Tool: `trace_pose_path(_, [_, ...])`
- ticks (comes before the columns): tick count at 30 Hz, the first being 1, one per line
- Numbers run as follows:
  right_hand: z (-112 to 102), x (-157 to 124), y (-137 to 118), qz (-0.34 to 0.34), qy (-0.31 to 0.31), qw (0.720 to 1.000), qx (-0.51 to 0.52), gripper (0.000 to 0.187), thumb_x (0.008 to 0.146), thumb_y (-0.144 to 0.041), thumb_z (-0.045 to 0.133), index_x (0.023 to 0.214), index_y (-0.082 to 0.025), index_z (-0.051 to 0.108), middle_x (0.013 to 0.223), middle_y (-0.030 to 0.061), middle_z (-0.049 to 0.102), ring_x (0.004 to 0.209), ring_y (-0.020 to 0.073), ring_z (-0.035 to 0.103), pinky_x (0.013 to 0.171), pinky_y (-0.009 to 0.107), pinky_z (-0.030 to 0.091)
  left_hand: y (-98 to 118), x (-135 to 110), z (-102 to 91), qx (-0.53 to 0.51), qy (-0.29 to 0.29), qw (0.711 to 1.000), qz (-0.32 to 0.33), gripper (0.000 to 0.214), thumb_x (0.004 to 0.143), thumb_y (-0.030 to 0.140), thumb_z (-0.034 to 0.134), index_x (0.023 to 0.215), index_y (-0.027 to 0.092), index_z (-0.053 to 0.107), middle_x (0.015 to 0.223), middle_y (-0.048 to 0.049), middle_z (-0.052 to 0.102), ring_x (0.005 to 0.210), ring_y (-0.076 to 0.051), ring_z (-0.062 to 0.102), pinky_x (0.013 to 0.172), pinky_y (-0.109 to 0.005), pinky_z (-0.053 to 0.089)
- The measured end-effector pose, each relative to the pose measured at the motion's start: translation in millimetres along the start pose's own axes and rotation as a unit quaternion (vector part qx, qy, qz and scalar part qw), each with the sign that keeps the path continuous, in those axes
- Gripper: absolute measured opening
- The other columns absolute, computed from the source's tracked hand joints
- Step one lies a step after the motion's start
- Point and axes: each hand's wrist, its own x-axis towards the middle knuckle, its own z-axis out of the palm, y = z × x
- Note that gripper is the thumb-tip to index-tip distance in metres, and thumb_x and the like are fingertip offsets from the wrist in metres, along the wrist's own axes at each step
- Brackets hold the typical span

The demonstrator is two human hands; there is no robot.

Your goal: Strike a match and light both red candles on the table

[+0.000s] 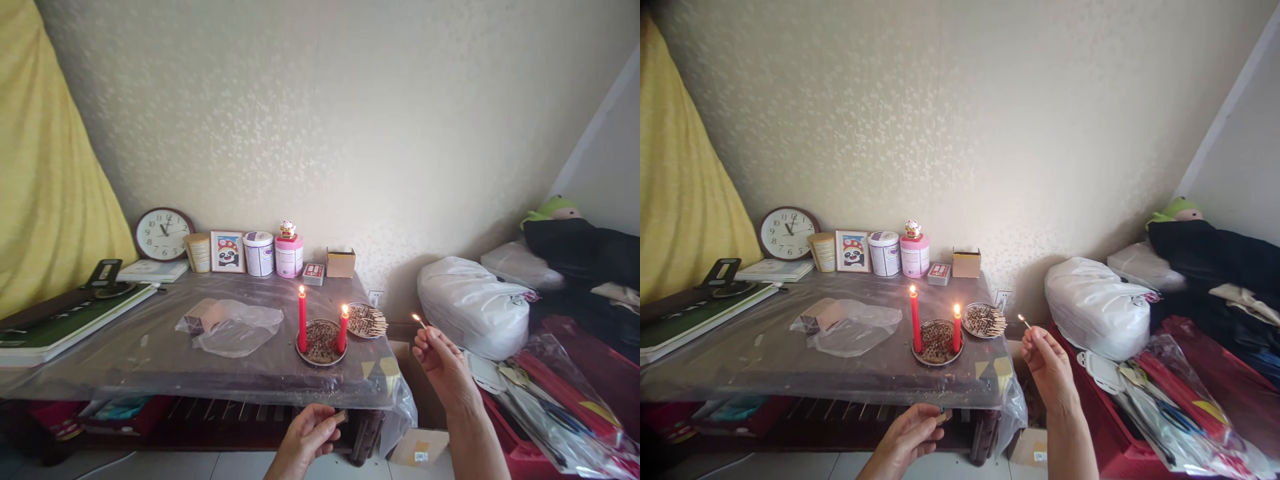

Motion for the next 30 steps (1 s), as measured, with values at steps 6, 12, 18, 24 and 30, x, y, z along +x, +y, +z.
trace_pose_path(6, [-1.6,4.2,20.0,-0.033,0.079,0.968,-0.235,0.032,0.062,-0.049,0.067,0.073,-0.019,0.070,0.068,0.0045,0.069,0.066,0.0217,0.061,0.061,0.031,0.047,0.1,-2.3,1.4,0.008,-0.002,1.000,0.006,0.038,0.066,0.048,0.075,0.089,0.018,0.066,0.099,-0.0085,0.073,0.091,-0.021,0.065,0.081,-0.031,0.046])
trace_pose_path(12, [11.4,6.6,39.4,-0.042,0.089,0.956,-0.276,0.032,0.066,-0.047,0.061,0.076,-0.018,0.070,0.079,0.0082,0.073,0.074,0.0250,0.066,0.068,0.034,0.048,1.0,-2.5,3.3,0.010,-0.005,1.000,0.006,0.037,0.066,0.047,0.075,0.088,0.018,0.066,0.104,-0.0099,0.073,0.091,-0.021,0.065,0.081,-0.032,0.046])
trace_pose_path(18, [24.9,9.3,54.2,-0.073,0.089,0.945,-0.307,0.030,0.066,-0.048,0.058,0.070,-0.020,0.068,0.074,0.0075,0.070,0.070,0.0238,0.065,0.067,0.034,0.049,0.7,-2.6,4.8,0.008,0.012,1.000,0.002,0.044,0.059,0.052,0.077,0.085,0.018,0.066,0.105,-0.0113,0.073,0.090,-0.023,0.066,0.081,-0.033,0.046])
trace_pose_path(24, [33.2,15.0,67.1,-0.097,0.081,0.936,-0.330,0.030,0.070,-0.046,0.054,0.070,-0.020,0.067,0.078,0.0076,0.068,0.070,0.0224,0.064,0.067,0.034,0.049,0.1,-2.4,4.1,0.011,-0.003,1.000,0.001,0.043,0.060,0.052,0.077,0.086,0.019,0.066,0.105,-0.0107,0.073,0.091,-0.023,0.065,0.081,-0.033,0.046])
trace_pose_path(30, [37.7,17.4,72.7,-0.106,0.064,0.930,-0.347,0.028,0.074,-0.042,0.053,0.072,-0.019,0.068,0.081,0.0076,0.066,0.072,0.0221,0.064,0.067,0.032,0.049,-0.5,-1.8,4.0,0.015,-0.005,1.000,-0.001,0.043,0.061,0.052,0.076,0.086,0.019,0.066,0.102,-0.0101,0.073,0.090,-0.023,0.065,0.080,-0.032,0.047])
